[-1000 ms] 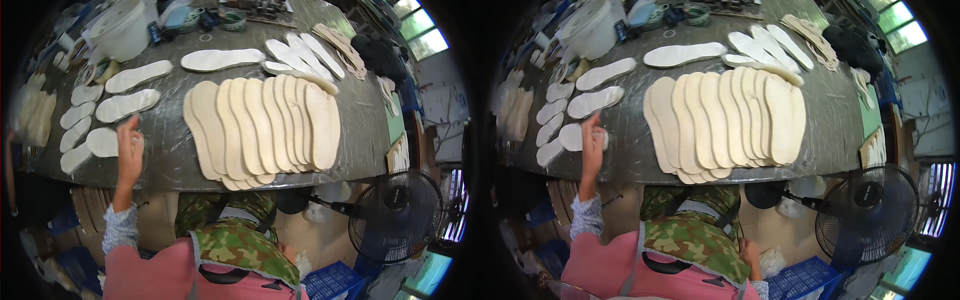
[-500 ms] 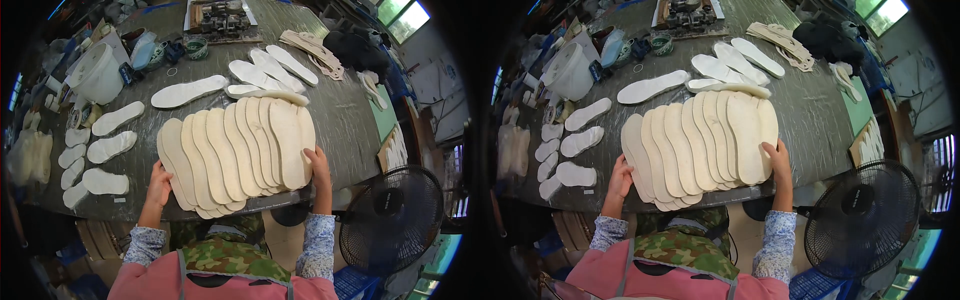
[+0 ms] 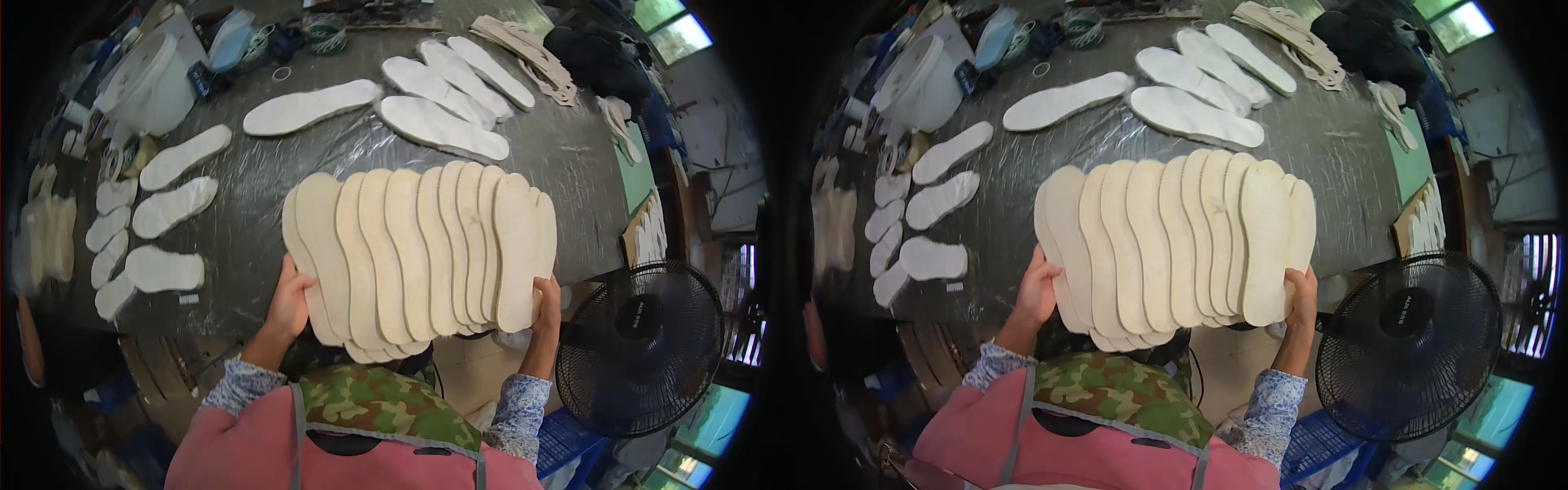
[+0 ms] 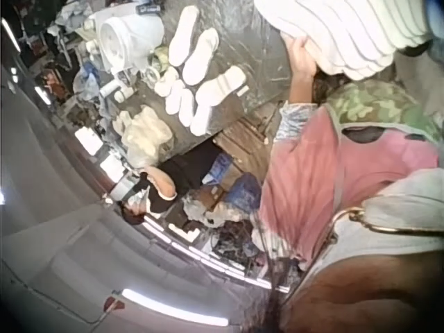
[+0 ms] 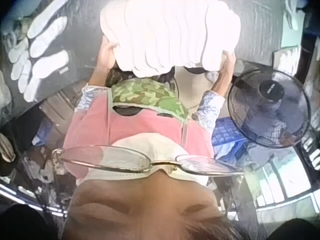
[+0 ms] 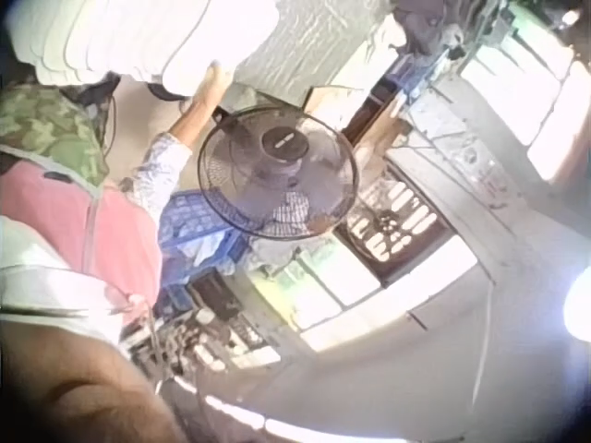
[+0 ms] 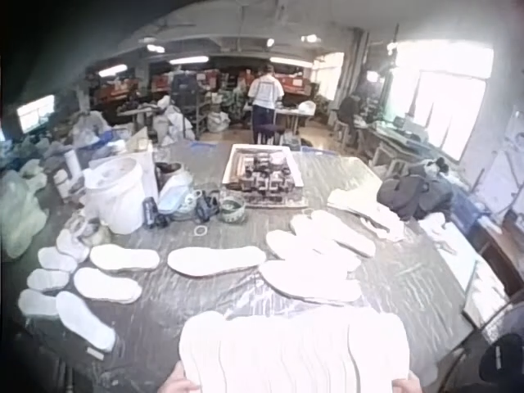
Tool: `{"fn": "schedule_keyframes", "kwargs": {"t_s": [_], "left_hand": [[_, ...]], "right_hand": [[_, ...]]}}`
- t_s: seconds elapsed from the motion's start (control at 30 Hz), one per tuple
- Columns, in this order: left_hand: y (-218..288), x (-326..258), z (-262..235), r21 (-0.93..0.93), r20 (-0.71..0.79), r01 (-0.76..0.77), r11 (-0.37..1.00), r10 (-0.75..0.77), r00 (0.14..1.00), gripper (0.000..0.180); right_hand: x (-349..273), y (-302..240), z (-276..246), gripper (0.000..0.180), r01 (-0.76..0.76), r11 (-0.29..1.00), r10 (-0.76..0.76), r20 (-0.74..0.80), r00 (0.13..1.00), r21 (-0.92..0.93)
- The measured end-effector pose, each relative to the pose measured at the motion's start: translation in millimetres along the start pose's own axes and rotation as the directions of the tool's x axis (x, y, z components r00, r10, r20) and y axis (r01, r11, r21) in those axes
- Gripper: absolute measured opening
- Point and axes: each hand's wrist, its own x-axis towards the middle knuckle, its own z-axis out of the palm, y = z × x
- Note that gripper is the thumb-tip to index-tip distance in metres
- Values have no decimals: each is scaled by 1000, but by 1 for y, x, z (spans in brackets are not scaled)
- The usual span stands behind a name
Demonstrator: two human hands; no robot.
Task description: Applying glue and assembling footwear insoles.
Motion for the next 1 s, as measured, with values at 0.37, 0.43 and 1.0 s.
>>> {"fn": "schedule_keyframes", "kwargs": {"t_s": [0.37, 0.43, 1.0], "left_hand": [[23, 9, -30, 220, 26, -193, 956, 192, 981, 66], [28, 8, -40, 78, 73, -133, 988, 128, 989, 64], [19, -19, -26, 488, 191, -467, 737, 432, 881, 45]], "right_hand": [[-20, 17, 30, 56, 22, 993, -21, -10, 1000, 113], [-19, 18, 29, 55, 32, 993, -32, 3, 999, 112], [-28, -23, 46, 53, 316, 520, -448, 61, 892, -794]]}}
